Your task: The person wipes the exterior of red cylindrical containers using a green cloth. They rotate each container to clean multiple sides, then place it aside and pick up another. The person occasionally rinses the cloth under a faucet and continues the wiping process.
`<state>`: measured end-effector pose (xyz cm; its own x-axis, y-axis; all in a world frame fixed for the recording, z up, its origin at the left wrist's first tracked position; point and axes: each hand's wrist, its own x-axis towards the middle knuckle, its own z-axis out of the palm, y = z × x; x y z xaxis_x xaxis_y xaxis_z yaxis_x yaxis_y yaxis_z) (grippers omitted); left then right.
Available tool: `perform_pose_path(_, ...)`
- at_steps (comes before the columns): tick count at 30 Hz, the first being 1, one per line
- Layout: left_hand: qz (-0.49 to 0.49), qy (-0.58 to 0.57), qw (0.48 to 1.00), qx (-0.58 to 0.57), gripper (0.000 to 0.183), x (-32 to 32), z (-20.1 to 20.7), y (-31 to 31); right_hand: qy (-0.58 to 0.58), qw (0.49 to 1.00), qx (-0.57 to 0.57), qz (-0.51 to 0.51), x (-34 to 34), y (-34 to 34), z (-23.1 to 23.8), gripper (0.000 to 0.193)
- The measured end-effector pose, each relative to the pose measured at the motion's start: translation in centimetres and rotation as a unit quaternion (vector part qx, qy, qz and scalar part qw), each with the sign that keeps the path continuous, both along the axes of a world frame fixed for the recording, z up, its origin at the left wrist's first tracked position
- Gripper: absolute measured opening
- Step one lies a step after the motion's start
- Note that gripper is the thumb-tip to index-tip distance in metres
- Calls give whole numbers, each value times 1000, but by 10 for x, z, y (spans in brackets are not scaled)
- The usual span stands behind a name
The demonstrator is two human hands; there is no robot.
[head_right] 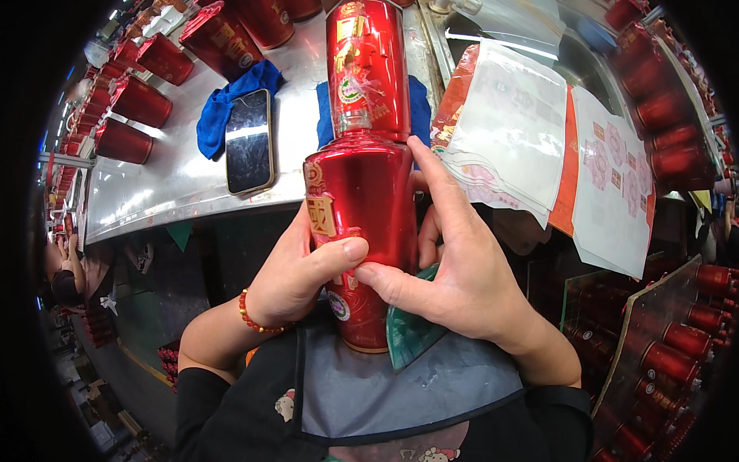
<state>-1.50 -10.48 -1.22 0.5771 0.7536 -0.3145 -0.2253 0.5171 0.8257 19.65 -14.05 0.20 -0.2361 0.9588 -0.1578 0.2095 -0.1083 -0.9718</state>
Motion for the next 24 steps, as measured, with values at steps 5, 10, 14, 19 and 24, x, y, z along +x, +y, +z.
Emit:
perform_pose_path(5, 0, 1, 1000, -5, 78, 0, 1, 0, -2, 1000, -1, 1, 1, 0, 0, 113)
perform_pose_path(10, 2, 7, 1000, -3, 80, -1, -3, -1, -2, 1000, -2, 1, 0, 1, 1, 113)
perform_pose_path(14, 4, 3, 1000, -1, 80, 0, -3, -1, -3, 1000, 0, 1, 1, 1, 0, 113)
perform_pose_path(19, 5, 0, 1000, 0, 81, 0, -3, -1, 0, 1000, 0, 2, 0, 1, 0, 113)
perform_pose_path(24, 8, -2, 1000, -2, 80, -1, -4, -2, 0, 1000, -2, 3, 1, 1, -1, 113)
